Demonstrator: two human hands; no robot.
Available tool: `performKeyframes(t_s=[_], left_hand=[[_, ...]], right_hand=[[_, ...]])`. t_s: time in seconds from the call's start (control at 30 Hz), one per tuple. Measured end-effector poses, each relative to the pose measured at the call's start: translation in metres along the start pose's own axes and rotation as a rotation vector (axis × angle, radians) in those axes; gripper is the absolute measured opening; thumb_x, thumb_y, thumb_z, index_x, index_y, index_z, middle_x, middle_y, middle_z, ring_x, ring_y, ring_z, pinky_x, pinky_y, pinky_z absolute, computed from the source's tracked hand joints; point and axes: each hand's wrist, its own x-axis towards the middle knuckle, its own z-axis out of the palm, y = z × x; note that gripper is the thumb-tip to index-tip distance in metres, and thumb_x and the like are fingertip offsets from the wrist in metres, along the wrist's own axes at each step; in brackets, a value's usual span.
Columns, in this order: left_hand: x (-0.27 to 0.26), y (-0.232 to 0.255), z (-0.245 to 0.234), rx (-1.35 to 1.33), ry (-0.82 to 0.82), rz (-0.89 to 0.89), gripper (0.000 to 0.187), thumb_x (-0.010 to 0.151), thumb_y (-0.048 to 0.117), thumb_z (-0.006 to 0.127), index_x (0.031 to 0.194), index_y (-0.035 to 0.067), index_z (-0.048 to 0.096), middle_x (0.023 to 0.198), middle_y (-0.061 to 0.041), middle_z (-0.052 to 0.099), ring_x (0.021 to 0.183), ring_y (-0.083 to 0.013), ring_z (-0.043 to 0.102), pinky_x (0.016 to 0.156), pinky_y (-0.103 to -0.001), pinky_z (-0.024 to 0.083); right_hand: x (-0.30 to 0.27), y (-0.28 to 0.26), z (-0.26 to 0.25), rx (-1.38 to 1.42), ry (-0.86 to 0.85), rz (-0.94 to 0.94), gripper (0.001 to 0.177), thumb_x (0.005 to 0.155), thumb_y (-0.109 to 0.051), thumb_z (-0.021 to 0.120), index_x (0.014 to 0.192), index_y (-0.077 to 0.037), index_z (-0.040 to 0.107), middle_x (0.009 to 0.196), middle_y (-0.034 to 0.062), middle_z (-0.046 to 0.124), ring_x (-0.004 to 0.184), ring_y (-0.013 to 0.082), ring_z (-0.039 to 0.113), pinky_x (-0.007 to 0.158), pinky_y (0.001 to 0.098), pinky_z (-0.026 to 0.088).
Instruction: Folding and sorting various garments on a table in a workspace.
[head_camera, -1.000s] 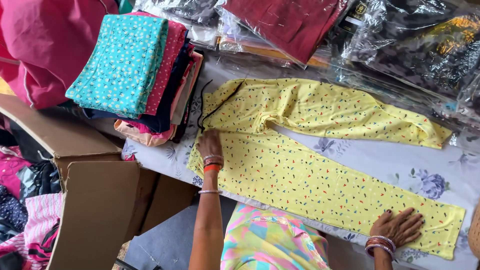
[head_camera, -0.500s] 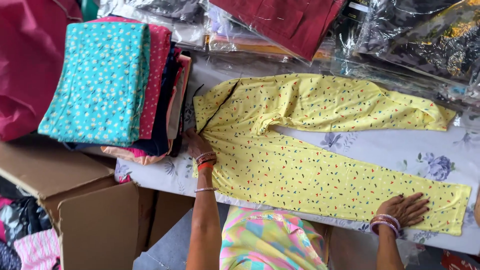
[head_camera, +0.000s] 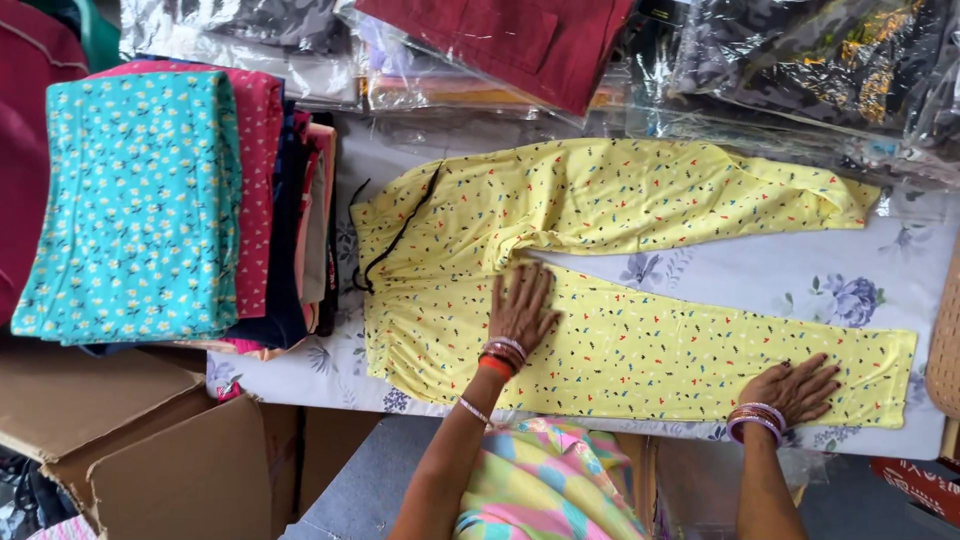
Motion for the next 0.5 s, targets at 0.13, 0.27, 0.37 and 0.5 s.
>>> performKeyframes(t_s=[0.13, 0.27, 0.37, 0.5], left_hand=[[0.014, -0.012, -0.025, 0.057, -0.017, 0.042, 0.073, 0.097, 0.063, 0.04, 0.16, 0.028, 0.027, 0.168, -0.005, 0.021, 0.155, -0.0284, 0.015, 0.123, -0.056, 0.012], [0.011, -0.022, -0.011, -0.058, -0.054, 0.086, 0.066, 0.103, 0.057, 0.038, 0.163, 0.031, 0.028, 0.171, -0.006, 0.022, 0.159, -0.0255, 0.017, 0.127, -0.052, 0.012], [-0.006, -0.023, -0.011, -0.016, 0.009, 0.068, 0.066, 0.103, 0.055, 0.041, 0.163, 0.03, 0.028, 0.171, -0.007, 0.023, 0.159, -0.0276, 0.015, 0.127, -0.051, 0.011], [-0.065, -0.041, -0.011, 0.155, -0.047, -0.11, 0.069, 0.1, 0.055, 0.047, 0.16, 0.026, 0.03, 0.17, -0.008, 0.022, 0.158, -0.0267, 0.015, 0.126, -0.055, 0.006]], right_hand=[[-0.005, -0.004, -0.005, 0.017, 0.002, 0.004, 0.068, 0.106, -0.036, 0.03, 0.169, -0.014, 0.018, 0.176, 0.0154, 0.008, 0.162, 0.0371, 0.004, 0.128, 0.0591, 0.001], [-0.005, -0.004, -0.01, 0.043, 0.03, -0.019, 0.069, 0.104, -0.036, 0.03, 0.169, -0.013, 0.019, 0.175, 0.016, 0.008, 0.161, 0.0372, 0.005, 0.126, 0.0601, 0.001], [-0.005, -0.005, -0.008, 0.039, 0.013, -0.021, 0.069, 0.105, -0.037, 0.031, 0.169, -0.014, 0.02, 0.175, 0.0145, 0.009, 0.162, 0.0361, 0.006, 0.127, 0.06, 0.001], [-0.001, 0.001, -0.003, 0.016, 0.023, -0.032, 0.069, 0.106, -0.034, 0.031, 0.17, -0.011, 0.02, 0.176, 0.0159, 0.01, 0.162, 0.0371, 0.006, 0.127, 0.0605, 0.003]])
